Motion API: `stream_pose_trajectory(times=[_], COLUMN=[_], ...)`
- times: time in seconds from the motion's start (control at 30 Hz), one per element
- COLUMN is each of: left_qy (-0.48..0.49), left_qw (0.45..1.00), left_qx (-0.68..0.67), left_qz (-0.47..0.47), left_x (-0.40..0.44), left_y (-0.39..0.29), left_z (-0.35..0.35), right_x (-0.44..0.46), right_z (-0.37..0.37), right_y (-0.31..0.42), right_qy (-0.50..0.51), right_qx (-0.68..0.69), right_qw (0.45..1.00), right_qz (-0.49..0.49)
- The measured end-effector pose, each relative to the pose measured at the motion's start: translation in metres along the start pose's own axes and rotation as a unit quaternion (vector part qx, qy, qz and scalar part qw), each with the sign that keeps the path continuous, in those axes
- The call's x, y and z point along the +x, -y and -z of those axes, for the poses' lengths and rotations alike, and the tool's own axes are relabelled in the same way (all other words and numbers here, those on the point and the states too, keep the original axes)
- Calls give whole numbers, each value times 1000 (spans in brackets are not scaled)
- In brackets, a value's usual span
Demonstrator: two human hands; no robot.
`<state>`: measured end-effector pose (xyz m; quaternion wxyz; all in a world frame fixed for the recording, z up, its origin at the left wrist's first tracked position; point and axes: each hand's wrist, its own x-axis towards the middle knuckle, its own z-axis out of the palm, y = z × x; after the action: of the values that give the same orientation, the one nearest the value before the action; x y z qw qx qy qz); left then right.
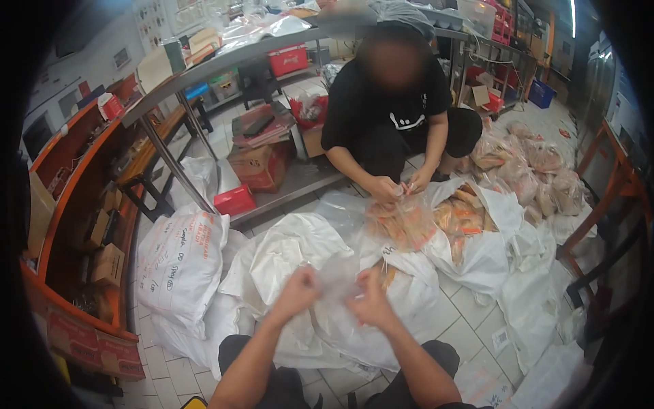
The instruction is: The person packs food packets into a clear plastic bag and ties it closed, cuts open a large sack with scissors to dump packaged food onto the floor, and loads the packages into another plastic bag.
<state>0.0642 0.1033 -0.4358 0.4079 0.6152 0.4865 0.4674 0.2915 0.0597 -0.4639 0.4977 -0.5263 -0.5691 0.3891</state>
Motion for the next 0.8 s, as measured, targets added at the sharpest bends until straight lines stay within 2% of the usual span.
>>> stream_pose_trajectory(times=[0.03,0.1,0.13,0.17,0.23,0.27,0.3,0.33,0.37,0.4,0.43,0.47,0.5,0.53,0.6,0.63,0.7,0.73,0.77,0.8], left_qy=[6,24,-61,-81,-176,-223,-218,-153,-82,-68,-61,-53,-104,-156,-201,-200,-279,-304,-222,-129], left_qw=[997,975,954,968,945,930,932,966,987,988,975,954,950,942,934,933,900,886,959,992], left_qx=[62,181,284,234,254,257,255,197,138,136,213,287,293,298,285,286,292,296,151,0], left_qz=[-44,-129,-69,-33,-108,-138,-136,-66,7,12,-26,-64,-37,-8,-80,-83,-164,-188,-91,11], left_x=[-3,-6,1,2,3,3,4,3,1,0,0,-1,4,8,7,14,17,15,15,15], left_y=[5,15,4,-19,-32,-28,-23,-16,-8,1,11,20,-3,-29,-28,-30,-24,-18,-5,1], left_z=[-1,-3,27,53,49,40,33,27,21,17,17,21,41,56,46,46,46,45,38,32], right_x=[-2,17,20,16,21,22,21,15,8,4,3,10,18,20,23,25,18,15,17,18], right_z=[-4,39,54,61,73,66,48,30,16,8,10,38,75,101,84,83,81,77,73,68], right_y=[14,-14,-22,-24,-24,-28,-33,-35,-27,-11,-3,-28,-52,-37,-30,-21,-7,-6,-5,-2], right_qy=[18,-51,-83,-79,-201,-206,-158,-109,-116,-114,-108,-157,-202,-224,-274,-276,-280,-276,-224,-168], right_qx=[-64,-181,-241,-244,-215,-216,-89,41,40,-57,-156,-222,-288,-282,-305,-303,-122,-121,-11,98], right_qw=[998,978,957,955,955,954,983,993,992,992,981,962,934,932,905,905,950,952,974,981], right_qz=[4,-89,-141,-149,24,24,9,-8,-19,11,38,-12,-62,-51,115,114,58,53,28,3])
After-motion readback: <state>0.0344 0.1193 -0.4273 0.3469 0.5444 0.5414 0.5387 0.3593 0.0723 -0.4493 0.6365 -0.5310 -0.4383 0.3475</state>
